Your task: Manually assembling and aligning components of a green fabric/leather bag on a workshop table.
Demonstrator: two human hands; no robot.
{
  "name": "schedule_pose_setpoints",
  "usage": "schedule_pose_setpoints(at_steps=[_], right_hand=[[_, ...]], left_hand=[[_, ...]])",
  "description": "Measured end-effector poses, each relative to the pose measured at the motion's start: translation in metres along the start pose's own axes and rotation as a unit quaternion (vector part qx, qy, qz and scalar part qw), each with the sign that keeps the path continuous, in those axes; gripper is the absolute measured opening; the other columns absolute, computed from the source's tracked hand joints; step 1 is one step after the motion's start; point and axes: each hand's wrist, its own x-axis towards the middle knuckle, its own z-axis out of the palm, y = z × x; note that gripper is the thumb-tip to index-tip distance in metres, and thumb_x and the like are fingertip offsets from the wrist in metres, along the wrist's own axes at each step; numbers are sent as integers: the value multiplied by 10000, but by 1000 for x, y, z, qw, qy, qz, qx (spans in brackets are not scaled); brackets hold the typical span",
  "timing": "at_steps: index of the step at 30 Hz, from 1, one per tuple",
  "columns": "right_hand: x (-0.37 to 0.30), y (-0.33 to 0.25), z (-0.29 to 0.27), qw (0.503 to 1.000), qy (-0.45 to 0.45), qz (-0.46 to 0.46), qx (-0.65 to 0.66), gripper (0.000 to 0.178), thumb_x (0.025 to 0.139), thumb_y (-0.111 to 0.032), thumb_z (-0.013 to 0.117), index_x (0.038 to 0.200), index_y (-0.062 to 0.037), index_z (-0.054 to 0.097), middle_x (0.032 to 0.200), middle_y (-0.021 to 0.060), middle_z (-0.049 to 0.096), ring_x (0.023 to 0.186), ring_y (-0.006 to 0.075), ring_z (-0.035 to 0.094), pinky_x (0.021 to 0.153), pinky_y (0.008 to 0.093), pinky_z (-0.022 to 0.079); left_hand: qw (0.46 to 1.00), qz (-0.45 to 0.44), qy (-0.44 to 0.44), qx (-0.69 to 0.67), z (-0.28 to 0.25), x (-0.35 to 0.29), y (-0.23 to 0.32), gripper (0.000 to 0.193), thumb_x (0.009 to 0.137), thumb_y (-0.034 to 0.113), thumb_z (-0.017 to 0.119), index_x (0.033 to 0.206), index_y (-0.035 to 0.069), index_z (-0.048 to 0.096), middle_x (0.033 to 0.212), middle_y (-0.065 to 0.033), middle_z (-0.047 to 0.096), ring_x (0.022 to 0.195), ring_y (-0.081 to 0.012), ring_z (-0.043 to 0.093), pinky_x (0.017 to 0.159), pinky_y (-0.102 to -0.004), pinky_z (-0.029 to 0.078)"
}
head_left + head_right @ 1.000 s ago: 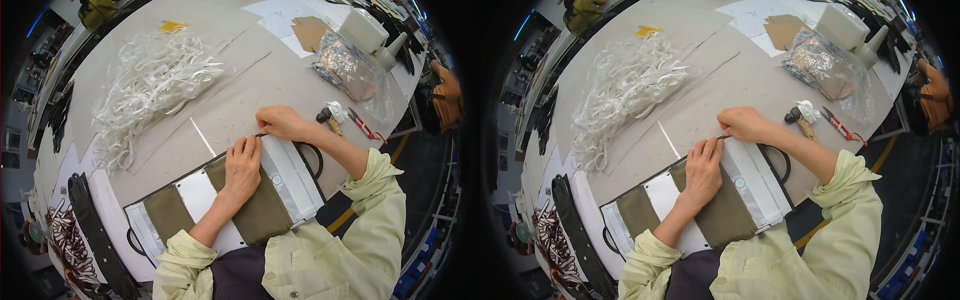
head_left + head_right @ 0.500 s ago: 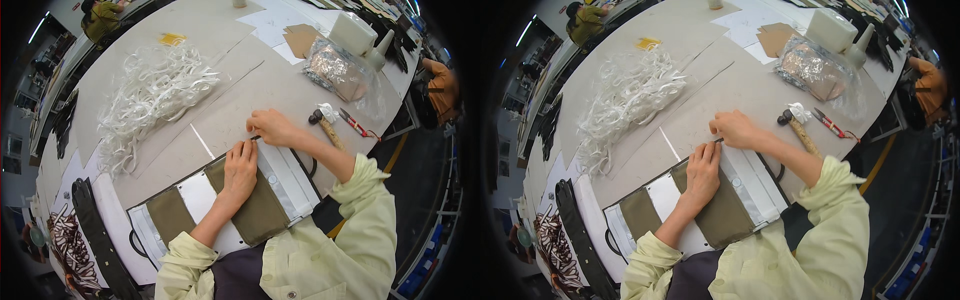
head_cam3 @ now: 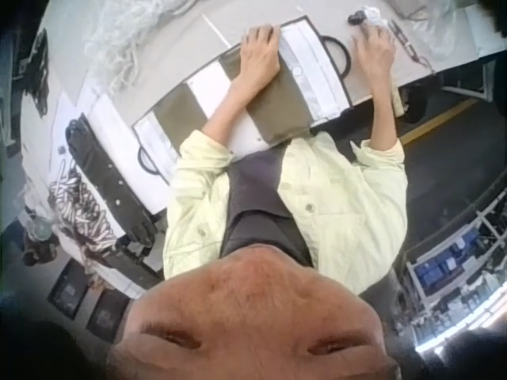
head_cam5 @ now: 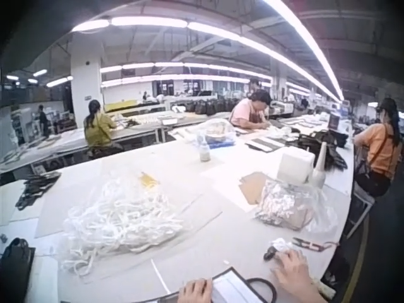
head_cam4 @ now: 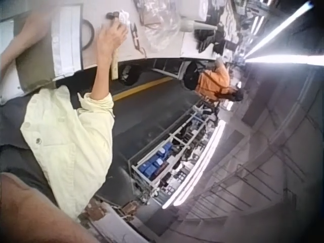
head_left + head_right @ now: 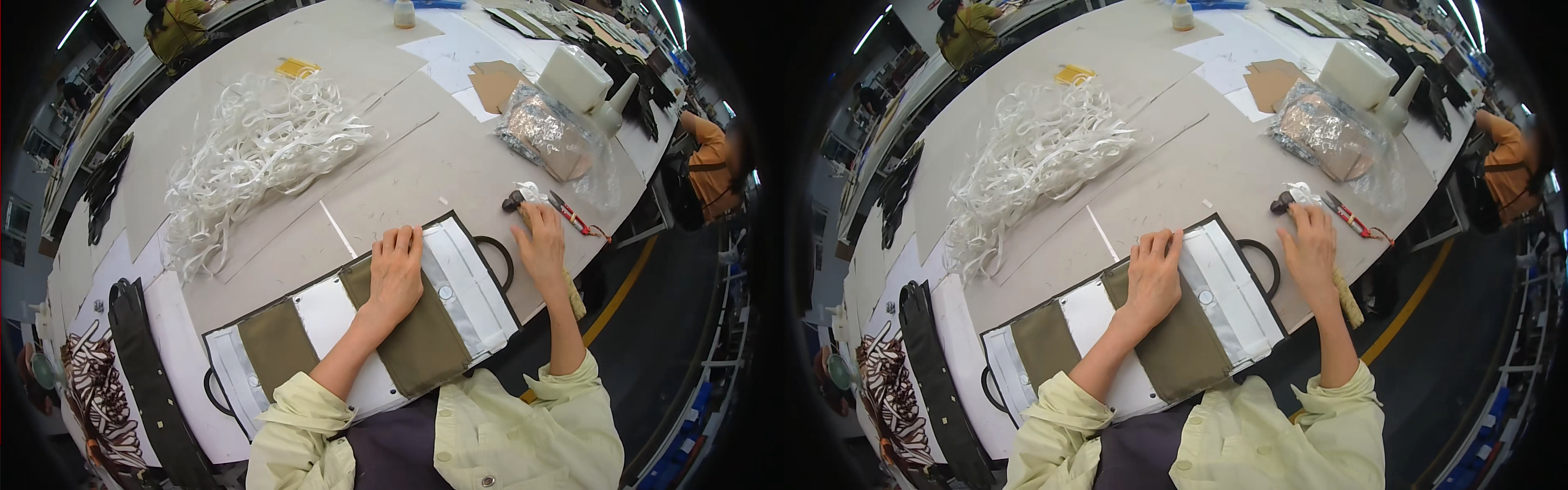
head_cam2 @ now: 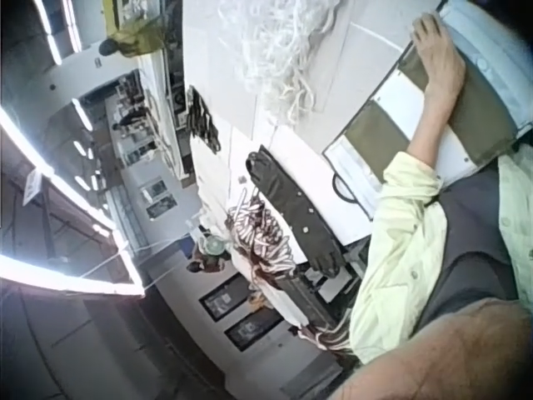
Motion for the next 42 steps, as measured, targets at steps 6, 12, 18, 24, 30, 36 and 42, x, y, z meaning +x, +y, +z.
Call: schedule_pose_setpoints(at_steps=[6, 12, 18, 24, 30, 36, 42], right_hand=[[0, 32, 7, 994, -56, 87, -42, 438, 908, -16, 657, 1338, -60, 581, 1167, 189, 596, 1052, 407, 601, 890, 487, 487], [30, -70, 12, 971, -76, -56, 219, 479, 977, -28, 619, 1442, -13, 505, 1053, 230, 683, 925, 433, 672, 789, 453, 542], [36, -89, 30, 972, -88, -71, 207, 501, 1003, -127, 610, 1475, -52, 461, 908, 207, 646, 740, 418, 659, 646, 480, 533], [14, -78, 32, 969, -207, -92, 102, 515, 1009, -119, 596, 1491, -54, 428, 874, 194, 638, 684, 403, 649, 609, 476, 538], [15, -73, 31, 967, -205, -92, 124, 512, 1001, -115, 603, 1482, -57, 436, 879, 182, 628, 676, 395, 644, 602, 489, 531], [34, -93, 17, 950, -258, -106, 142, 548, 972, -49, 620, 1495, -57, 456, 987, 193, 659, 797, 407, 648, 676, 474, 524], [26, -106, 31, 944, -243, -175, 138, 550, 972, -97, 639, 1490, -77, 456, 885, 155, 627, 696, 364, 647, 589, 460, 518]], left_hand=[[1000, 23, 6, 14, 5, -2, 1, 601, 717, -79, 619, 1318, -92, 588, 1262, -160, 559, 1165, -336, 528, 928, -423, 457], [999, 24, 25, -1, 1, -7, -1, 568, 725, -72, 623, 1291, -101, 601, 1249, -180, 578, 1177, -337, 558, 955, -422, 488], [999, 19, 23, -29, -1, -12, 2, 549, 716, -95, 621, 1265, -117, 606, 1302, -220, 587, 1237, -371, 558, 1053, -442, 489], [999, -8, 1, -39, -38, -31, -4, 586, 716, -97, 620, 1302, -112, 586, 1264, -199, 582, 1207, -368, 565, 1008, -423, 499], [994, -83, -32, 62, -71, -75, -41, 595, 716, -118, 611, 1310, -101, 585, 1251, -185, 581, 1157, -358, 574, 949, -426, 520], [994, -72, -18, 82, -63, -79, -41, 541, 749, -94, 630, 1286, -146, 600, 1269, -219, 583, 1203, -368, 569, 1021, -451, 495], [992, -60, 0, 109, -55, -79, -38, 526, 767, -61, 637, 1278, -174, 587, 1222, -237, 581, 1185, -381, 568, 1057, -469, 484]])
